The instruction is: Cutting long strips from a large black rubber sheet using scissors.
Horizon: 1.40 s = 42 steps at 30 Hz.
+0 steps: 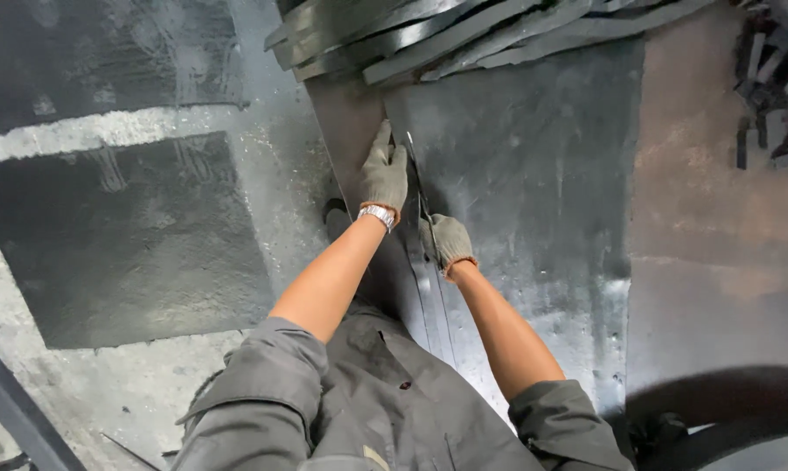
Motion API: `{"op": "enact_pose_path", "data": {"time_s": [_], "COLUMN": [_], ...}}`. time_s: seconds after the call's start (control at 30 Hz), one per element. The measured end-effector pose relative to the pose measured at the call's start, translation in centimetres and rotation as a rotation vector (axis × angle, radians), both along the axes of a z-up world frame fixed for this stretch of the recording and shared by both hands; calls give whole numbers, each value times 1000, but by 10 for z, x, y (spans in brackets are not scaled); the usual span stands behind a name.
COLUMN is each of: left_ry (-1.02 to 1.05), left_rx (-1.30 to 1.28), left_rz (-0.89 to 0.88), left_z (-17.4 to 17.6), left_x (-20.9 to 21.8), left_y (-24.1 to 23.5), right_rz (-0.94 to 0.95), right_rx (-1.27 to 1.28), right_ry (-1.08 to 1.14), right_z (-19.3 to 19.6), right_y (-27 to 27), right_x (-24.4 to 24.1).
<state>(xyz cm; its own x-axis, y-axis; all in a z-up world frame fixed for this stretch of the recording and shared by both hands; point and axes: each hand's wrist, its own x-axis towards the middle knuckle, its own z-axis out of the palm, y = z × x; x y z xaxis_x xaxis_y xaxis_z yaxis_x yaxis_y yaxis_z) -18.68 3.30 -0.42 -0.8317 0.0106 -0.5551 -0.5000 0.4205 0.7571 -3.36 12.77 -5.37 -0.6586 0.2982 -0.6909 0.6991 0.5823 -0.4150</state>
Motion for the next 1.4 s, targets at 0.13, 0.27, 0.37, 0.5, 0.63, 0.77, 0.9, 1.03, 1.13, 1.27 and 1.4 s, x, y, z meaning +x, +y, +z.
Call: {"op": "enact_pose_path", "data": {"time_s": [0.13,0.27,0.37,0.5,0.63,0.77,0.9,1.03,1.13,1.27,1.4], "left_ry": [-106,170,-98,-131,-36,-13,-19,-38,-5,63,16], "left_rx": [-118,-88,-61,-80,27,78,78,42,15,49,-56], "left_rz": [-46,-64,-18,-36,-37,-11,-7,0,38,39,-46], "left_z": [2,-37,6,10,-13,-6,-4,5,-16,-42,6], "left_x": [-5,4,-11,-12,-5,-4,-9,-35,-45,-44,-58], "left_y": [2,-4,0,-5,-12,-12,-9,-2,2,2,5], "right_rz": [-4,4,13,-68,-67,65,13,-58,-1,46,6], "right_rx": [25,76,114,49,-103,29,-15,-39,15,53,62], "right_ry": [22,42,24,-5,-122,38,-26,-83,-30,-1,-44], "right_z": [-19,-32,-23,26,47,-25,21,11,-6,0,3], "right_y": [-3,-6,-8,-2,8,15,10,7,9,6,2], "right_x": [4,7,2,-14,-49,-57,-70,-67,-60,-60,-63]}}
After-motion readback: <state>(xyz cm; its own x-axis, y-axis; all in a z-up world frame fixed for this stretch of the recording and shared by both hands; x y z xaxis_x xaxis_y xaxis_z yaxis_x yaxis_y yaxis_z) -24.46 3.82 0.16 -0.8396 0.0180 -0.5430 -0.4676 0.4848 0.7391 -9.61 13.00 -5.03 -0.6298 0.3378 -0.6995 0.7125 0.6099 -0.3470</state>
